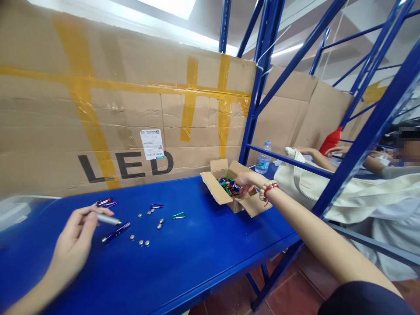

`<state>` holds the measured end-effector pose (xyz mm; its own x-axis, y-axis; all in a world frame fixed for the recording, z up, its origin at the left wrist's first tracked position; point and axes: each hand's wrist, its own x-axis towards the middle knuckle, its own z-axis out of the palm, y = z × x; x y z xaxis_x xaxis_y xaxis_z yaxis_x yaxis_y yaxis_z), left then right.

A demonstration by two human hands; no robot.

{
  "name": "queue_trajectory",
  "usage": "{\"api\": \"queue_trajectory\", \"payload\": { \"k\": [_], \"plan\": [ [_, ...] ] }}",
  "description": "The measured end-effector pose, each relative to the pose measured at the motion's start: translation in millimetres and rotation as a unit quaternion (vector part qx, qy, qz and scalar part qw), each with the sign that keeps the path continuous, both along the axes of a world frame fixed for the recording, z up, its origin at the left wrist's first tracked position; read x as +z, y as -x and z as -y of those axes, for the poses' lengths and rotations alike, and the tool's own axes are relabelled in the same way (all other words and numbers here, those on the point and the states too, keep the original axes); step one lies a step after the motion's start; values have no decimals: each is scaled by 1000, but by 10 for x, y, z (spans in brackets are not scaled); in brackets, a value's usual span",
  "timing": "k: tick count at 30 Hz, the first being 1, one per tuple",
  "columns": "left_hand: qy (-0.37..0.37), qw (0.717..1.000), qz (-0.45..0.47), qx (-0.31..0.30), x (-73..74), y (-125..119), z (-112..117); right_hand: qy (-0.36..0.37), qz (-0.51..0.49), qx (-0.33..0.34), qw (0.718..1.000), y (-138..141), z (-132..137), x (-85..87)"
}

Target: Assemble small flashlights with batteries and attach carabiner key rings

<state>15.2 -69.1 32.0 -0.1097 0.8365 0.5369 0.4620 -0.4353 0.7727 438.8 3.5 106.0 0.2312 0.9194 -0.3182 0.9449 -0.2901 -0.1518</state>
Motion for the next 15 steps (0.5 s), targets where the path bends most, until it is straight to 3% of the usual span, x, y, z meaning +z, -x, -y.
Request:
{"api": "queue_trajectory", "payload": {
  "k": [3,5,12,15],
  "plan": [
    [-26,997,69,5,84,5,10,46,-26,1,999,55,33,-53],
    [-33,996,81,9,127,-12,24,33,-38,19,999,120,47,-77],
    [-9,998,52,-30,68,-4,-10,-193,4,82,978,390,3,25],
    [-18,999,11,-37,14,35,-55,-231,-5,145,962,588,34,55]
  ]
}}
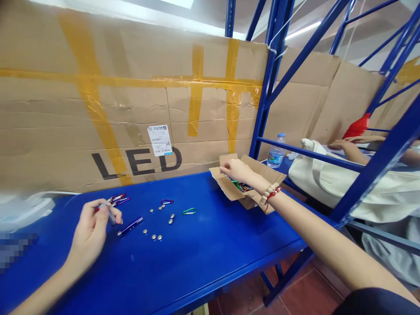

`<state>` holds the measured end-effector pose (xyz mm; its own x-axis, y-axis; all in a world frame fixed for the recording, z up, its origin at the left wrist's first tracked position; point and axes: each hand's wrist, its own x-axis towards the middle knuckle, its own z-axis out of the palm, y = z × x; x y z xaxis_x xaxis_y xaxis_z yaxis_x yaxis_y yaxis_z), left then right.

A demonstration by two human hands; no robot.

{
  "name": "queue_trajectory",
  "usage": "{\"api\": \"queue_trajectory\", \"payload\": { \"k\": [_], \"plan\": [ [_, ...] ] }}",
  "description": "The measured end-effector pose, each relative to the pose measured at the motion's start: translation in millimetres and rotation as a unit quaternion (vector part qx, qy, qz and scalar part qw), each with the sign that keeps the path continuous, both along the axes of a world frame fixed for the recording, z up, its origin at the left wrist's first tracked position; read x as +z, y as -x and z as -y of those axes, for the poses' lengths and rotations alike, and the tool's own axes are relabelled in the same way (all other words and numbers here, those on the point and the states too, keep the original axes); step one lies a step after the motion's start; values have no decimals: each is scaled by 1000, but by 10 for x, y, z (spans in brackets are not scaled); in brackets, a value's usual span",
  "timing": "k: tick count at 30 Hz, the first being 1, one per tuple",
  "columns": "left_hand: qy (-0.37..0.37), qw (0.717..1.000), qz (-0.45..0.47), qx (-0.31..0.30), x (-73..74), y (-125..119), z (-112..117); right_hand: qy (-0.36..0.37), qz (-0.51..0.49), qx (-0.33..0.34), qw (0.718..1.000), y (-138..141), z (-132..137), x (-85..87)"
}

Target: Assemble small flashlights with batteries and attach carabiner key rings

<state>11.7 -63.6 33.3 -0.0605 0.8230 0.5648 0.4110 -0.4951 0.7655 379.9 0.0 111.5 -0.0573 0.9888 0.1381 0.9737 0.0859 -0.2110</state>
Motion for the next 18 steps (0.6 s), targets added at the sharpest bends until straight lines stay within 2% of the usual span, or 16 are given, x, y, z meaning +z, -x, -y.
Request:
{"api": "queue_trajectory", "payload": {
  "k": [3,7,10,12,18],
  "plan": [
    [24,999,-32,-18,-12,8,-15,15,-8,99,995,283,120,-49],
    [86,987,-105,-88,-6,-30,-2,45,27,234,971,727,367,-222],
    [93,976,-166,-104,-31,-60,6,74,100,253,959,1025,507,-356],
    [94,971,-189,-113,-61,-70,4,80,110,272,952,1185,549,-419],
    [52,965,-214,-145,-123,-70,-16,67,-8,336,940,1506,551,-552]
  ]
}}
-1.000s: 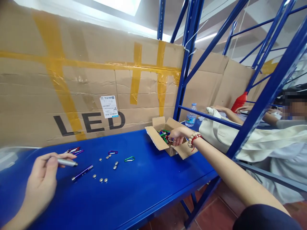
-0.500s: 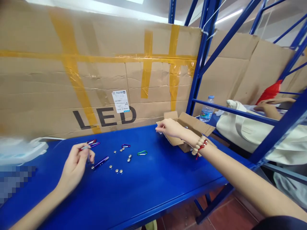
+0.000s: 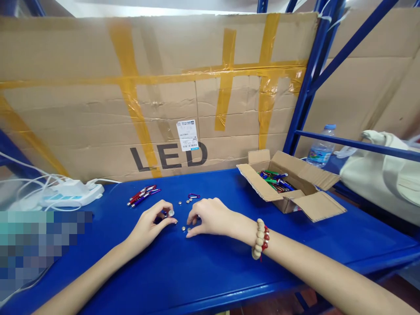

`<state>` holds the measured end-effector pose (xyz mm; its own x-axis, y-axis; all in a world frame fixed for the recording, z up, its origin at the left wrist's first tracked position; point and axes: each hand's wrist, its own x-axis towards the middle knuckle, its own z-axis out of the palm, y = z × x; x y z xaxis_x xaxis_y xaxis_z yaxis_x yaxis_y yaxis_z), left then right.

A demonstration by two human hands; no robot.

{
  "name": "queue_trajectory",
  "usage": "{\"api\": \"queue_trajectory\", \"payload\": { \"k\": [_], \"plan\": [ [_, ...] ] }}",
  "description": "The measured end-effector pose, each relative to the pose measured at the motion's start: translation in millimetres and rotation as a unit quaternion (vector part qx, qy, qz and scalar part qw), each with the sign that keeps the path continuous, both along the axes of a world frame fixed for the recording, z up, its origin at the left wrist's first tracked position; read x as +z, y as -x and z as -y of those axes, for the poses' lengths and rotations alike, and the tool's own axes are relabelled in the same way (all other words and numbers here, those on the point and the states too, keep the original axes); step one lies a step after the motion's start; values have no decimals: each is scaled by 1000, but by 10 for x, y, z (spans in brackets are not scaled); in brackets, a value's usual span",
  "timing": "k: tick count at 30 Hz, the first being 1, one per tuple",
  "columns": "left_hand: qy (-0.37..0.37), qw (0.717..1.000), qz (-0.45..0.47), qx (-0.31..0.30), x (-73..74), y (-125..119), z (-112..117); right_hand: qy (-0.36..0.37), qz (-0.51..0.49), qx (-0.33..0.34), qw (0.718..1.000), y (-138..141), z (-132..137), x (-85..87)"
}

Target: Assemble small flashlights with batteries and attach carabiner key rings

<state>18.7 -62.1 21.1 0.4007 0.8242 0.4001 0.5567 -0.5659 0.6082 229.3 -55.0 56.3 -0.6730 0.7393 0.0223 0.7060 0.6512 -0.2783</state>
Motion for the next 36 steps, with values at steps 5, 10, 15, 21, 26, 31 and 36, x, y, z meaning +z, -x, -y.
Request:
{"api": "queue_trajectory", "payload": {
  "k": [5,10,15,21,26,31,36],
  "plan": [
    [-20,1000,-1,-6,28,-20,27,-3,18,11,1000,95,-49,-92],
    [-28,1000,-2,-2,20,-45,56,3,-9,2,1000,52,-110,-128],
    [-65,997,-27,-28,-16,-31,66,23,15,-29,999,-27,-44,-142],
    [-62,997,-47,-2,1,-8,51,43,6,-36,998,-26,30,-172],
    [17,999,-30,1,16,-50,76,-48,-131,-20,990,12,-21,-285],
    [88,995,-21,-48,-8,-94,127,-146,-360,22,921,50,11,-368],
    [123,987,4,-106,-20,-116,172,-141,-403,46,903,124,117,-353]
  ]
}}
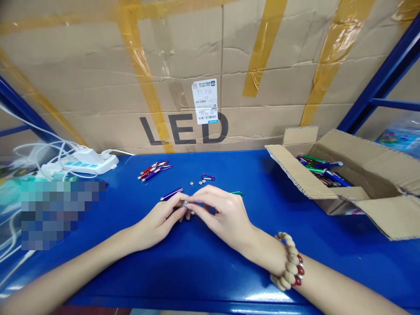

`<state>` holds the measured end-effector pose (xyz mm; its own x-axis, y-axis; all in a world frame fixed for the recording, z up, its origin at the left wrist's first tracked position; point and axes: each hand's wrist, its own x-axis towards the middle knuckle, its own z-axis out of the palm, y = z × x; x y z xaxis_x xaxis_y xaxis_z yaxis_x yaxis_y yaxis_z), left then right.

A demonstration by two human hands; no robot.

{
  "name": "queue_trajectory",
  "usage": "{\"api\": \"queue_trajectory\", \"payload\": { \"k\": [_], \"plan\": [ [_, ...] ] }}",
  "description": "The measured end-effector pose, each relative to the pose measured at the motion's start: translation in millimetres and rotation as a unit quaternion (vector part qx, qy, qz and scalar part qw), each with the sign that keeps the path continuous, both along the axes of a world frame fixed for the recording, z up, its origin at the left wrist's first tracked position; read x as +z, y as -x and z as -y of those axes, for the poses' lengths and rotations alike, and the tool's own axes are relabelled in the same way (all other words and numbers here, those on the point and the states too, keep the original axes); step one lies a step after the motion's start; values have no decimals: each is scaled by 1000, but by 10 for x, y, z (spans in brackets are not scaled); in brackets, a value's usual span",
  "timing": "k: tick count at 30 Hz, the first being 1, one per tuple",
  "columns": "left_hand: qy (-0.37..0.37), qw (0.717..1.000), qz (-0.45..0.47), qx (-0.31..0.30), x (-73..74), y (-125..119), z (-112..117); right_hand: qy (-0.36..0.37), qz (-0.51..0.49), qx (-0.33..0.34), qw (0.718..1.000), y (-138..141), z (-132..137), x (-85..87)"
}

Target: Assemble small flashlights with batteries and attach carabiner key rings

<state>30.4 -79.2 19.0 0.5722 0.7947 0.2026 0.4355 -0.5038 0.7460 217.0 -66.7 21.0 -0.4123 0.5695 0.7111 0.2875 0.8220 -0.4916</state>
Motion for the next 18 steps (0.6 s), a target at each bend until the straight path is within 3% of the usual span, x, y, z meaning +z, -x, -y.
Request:
{"api": "queue_trajectory", "payload": {
  "k": [11,18],
  "plan": [
    [-14,1000,11,3,-38,7,3,-2,2,-8,1000,-16,-20,-16],
    [-34,999,4,4,-16,4,0,-49,22,-29,998,-38,-18,-43]
  ]
}}
